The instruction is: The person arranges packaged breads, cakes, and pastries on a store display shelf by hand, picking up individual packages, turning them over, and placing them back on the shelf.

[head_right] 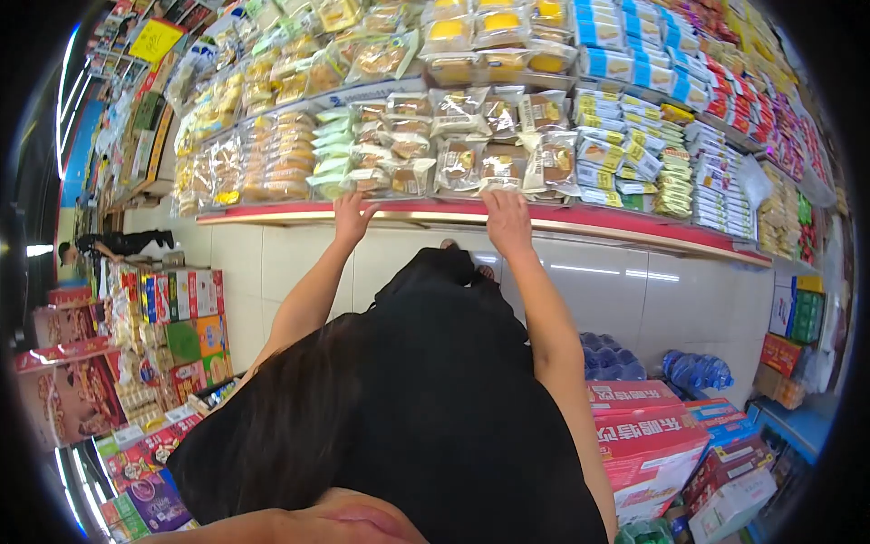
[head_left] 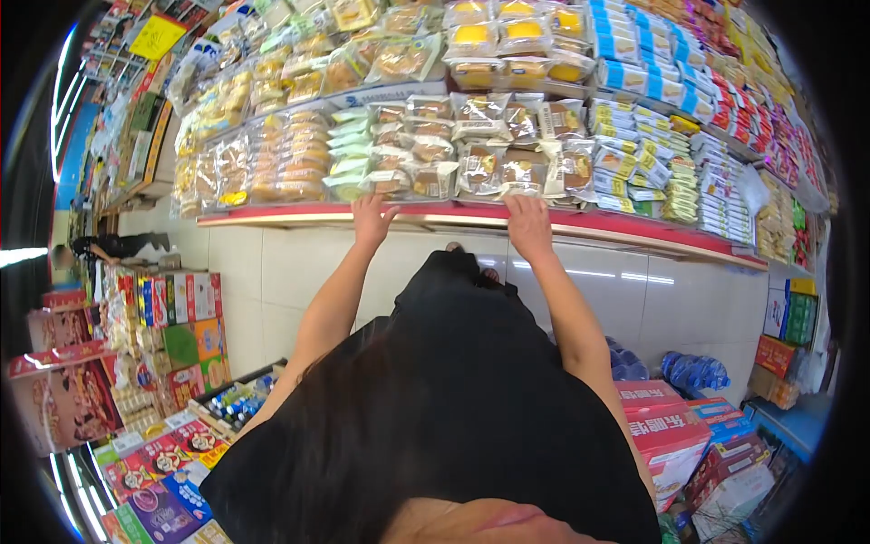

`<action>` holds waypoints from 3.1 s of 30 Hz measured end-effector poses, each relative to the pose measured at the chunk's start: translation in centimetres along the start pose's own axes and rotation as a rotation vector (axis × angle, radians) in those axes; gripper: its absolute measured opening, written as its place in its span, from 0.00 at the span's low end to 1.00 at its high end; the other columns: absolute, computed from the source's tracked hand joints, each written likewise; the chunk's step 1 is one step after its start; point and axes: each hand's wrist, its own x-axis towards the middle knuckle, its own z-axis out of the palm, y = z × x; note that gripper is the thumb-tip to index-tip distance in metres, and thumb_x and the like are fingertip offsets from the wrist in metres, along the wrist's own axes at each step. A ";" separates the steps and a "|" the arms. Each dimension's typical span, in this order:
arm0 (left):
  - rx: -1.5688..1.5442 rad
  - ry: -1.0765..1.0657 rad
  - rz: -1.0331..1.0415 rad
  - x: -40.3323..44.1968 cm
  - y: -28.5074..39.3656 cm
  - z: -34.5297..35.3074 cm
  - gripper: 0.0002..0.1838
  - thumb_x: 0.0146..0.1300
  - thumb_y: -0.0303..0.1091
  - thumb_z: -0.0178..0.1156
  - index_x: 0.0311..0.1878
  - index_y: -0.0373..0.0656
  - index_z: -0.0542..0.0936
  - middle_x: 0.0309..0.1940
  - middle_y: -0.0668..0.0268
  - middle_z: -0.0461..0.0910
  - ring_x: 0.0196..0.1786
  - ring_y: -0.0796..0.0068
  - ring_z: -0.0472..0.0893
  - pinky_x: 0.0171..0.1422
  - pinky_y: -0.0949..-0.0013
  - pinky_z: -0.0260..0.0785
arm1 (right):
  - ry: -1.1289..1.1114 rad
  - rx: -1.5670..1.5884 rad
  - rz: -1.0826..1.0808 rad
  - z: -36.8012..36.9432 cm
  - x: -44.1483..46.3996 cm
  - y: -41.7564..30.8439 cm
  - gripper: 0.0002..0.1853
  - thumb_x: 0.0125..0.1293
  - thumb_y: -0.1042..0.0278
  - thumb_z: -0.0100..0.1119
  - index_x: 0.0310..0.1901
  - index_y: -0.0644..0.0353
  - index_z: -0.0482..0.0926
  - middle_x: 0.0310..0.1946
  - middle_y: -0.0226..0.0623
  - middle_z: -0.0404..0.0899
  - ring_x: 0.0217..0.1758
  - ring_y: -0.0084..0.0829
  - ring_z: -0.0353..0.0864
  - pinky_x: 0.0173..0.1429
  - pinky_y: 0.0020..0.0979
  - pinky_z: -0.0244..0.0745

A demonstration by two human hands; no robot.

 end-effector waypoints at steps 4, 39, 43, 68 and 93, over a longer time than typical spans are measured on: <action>-0.009 0.018 -0.065 0.4 1.3 -0.3 0.19 0.48 0.40 0.70 0.42 0.44 0.78 0.42 0.61 0.75 0.53 0.58 0.69 0.61 0.55 0.55 | -0.010 -0.005 -0.034 0.4 0.2 0.3 0.24 0.50 0.75 0.56 0.53 0.54 0.70 0.46 0.35 0.72 0.53 0.37 0.70 0.62 0.43 0.59; -0.048 -0.133 -0.113 1.2 -0.5 0.3 0.16 0.53 0.36 0.65 0.44 0.47 0.74 0.46 0.65 0.73 0.57 0.59 0.66 0.70 0.41 0.39 | -0.061 -0.037 0.112 0.1 1.3 -0.8 0.18 0.50 0.76 0.53 0.46 0.55 0.74 0.43 0.34 0.74 0.49 0.36 0.72 0.59 0.41 0.62; -0.079 -0.124 -0.084 1.1 -0.9 -0.1 0.18 0.55 0.34 0.64 0.48 0.46 0.72 0.47 0.63 0.73 0.58 0.58 0.66 0.70 0.41 0.38 | -0.105 0.091 0.110 -2.2 2.6 -1.3 0.21 0.48 0.77 0.56 0.49 0.57 0.74 0.44 0.36 0.74 0.51 0.38 0.72 0.60 0.42 0.62; -0.384 0.250 0.106 17.7 25.1 -0.3 0.25 0.57 0.24 0.58 0.60 0.38 0.67 0.56 0.53 0.69 0.62 0.54 0.66 0.68 0.58 0.56 | -0.020 0.640 0.259 -20.9 9.6 23.1 0.11 0.66 0.76 0.48 0.48 0.65 0.76 0.37 0.40 0.81 0.39 0.30 0.82 0.44 0.29 0.75; -1.345 -0.232 -0.237 35.4 42.7 6.8 0.38 0.69 0.46 0.51 0.71 0.32 0.49 0.68 0.50 0.58 0.69 0.64 0.60 0.71 0.66 0.53 | 0.215 0.616 0.314 -16.6 23.5 26.6 0.35 0.66 0.64 0.50 0.71 0.66 0.48 0.71 0.52 0.51 0.74 0.45 0.50 0.75 0.39 0.45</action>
